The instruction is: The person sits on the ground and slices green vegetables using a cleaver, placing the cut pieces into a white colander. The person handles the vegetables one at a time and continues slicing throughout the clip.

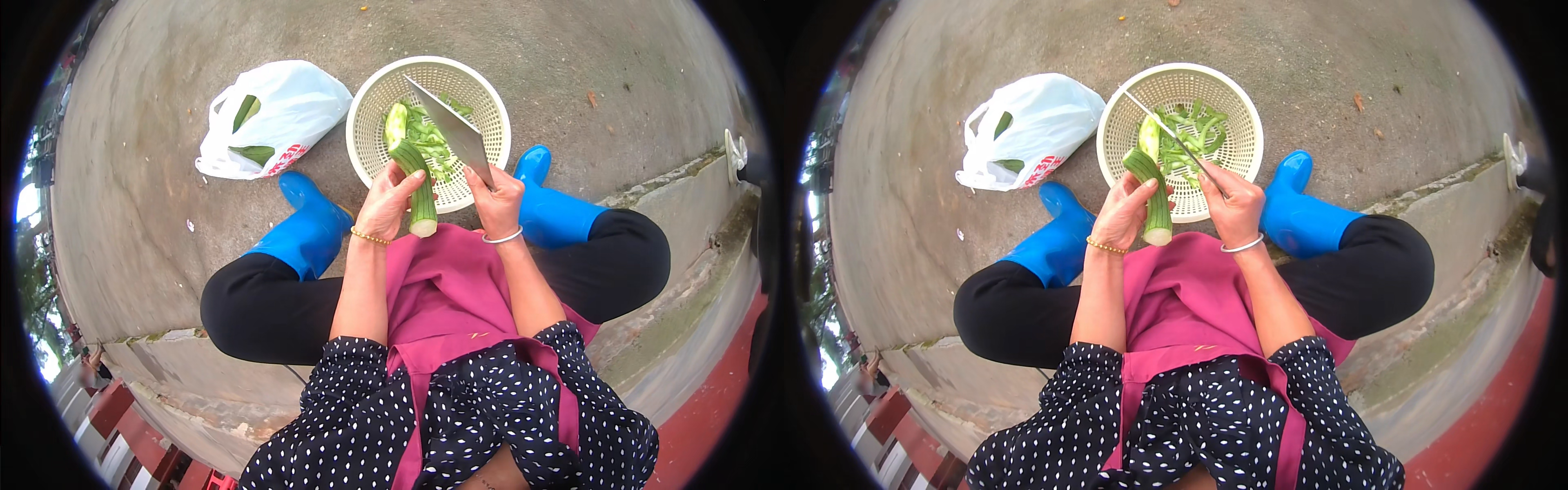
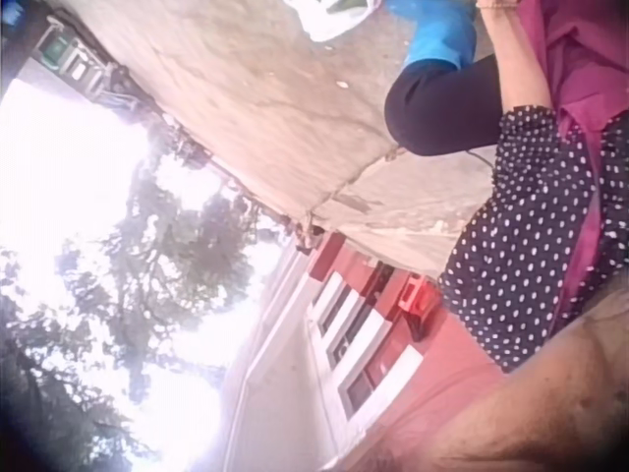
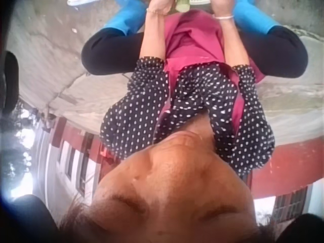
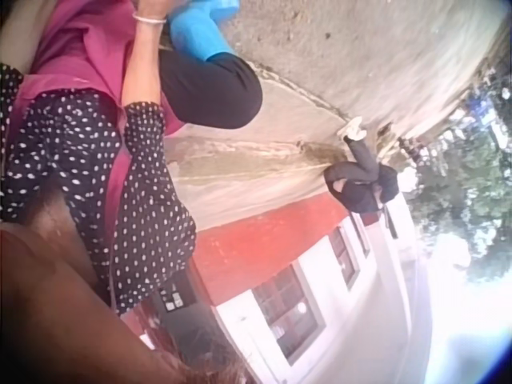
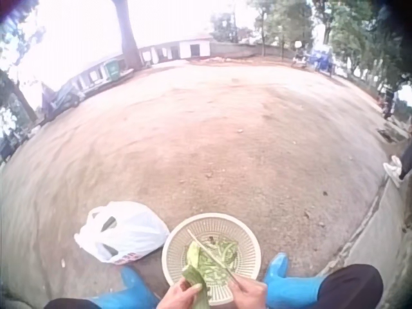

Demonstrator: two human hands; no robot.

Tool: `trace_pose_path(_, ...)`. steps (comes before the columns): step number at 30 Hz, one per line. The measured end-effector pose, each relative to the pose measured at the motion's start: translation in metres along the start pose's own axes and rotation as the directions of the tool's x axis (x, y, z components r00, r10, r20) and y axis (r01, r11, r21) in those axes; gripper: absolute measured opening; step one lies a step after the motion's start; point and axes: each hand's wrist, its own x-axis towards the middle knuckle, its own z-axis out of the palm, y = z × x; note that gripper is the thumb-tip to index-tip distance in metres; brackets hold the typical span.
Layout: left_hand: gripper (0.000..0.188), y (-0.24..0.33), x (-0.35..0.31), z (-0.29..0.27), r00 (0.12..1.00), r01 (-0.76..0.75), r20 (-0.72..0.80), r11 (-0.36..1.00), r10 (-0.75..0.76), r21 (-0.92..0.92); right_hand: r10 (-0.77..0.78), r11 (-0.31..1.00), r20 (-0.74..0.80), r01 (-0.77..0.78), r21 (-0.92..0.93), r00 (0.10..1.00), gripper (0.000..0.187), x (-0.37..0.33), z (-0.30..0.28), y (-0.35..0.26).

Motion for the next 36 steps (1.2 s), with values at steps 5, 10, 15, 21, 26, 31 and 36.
trace_pose_path(5, 0.026, -0.009, 0.012, -0.008, 0.980, -0.089, -0.178, 0.996, 0.084, -0.021, -0.023, 1.000, 0.016, 0.023, 0.006, 1.000, 0.021, 0.000, -0.001, -0.003)
trace_pose_path(10, 0.036, -0.011, 0.017, -0.019, 0.958, -0.076, -0.286, 0.973, 0.011, -0.217, -0.053, 0.999, 0.027, 0.053, -0.006, 0.998, 0.023, -0.003, 0.004, -0.001)
trace_pose_path(15, 0.034, -0.021, 0.024, -0.030, 0.969, -0.154, -0.239, 0.920, 0.068, -0.361, -0.162, 0.985, 0.029, 0.163, -0.058, 0.986, 0.025, -0.004, 0.009, 0.001)
trace_pose_path(21, 0.038, 0.001, 0.014, -0.013, 0.969, -0.184, -0.212, 0.948, 0.130, -0.260, -0.007, 1.000, -0.007, 0.007, -0.016, 1.000, 0.020, -0.005, 0.008, 0.006)
trace_pose_path(26, 0.036, -0.003, 0.014, -0.025, 0.912, -0.146, -0.404, 0.979, 0.076, -0.143, 0.173, 0.978, -0.021, -0.169, 0.119, 0.985, 0.017, -0.007, 0.008, 0.015)
trace_pose_path(31, 0.038, -0.009, 0.012, -0.017, 0.919, -0.208, -0.360, 0.972, 0.158, -0.105, 0.157, 0.981, -0.104, -0.143, 0.131, 0.982, 0.025, -0.004, 0.011, 0.013)
trace_pose_path(36, 0.038, -0.014, 0.001, 0.014, 0.968, -0.233, -0.076, 0.968, 0.240, 0.088, 0.316, 0.946, 0.038, -0.318, 0.057, 0.948, 0.045, 0.007, 0.003, 0.005)
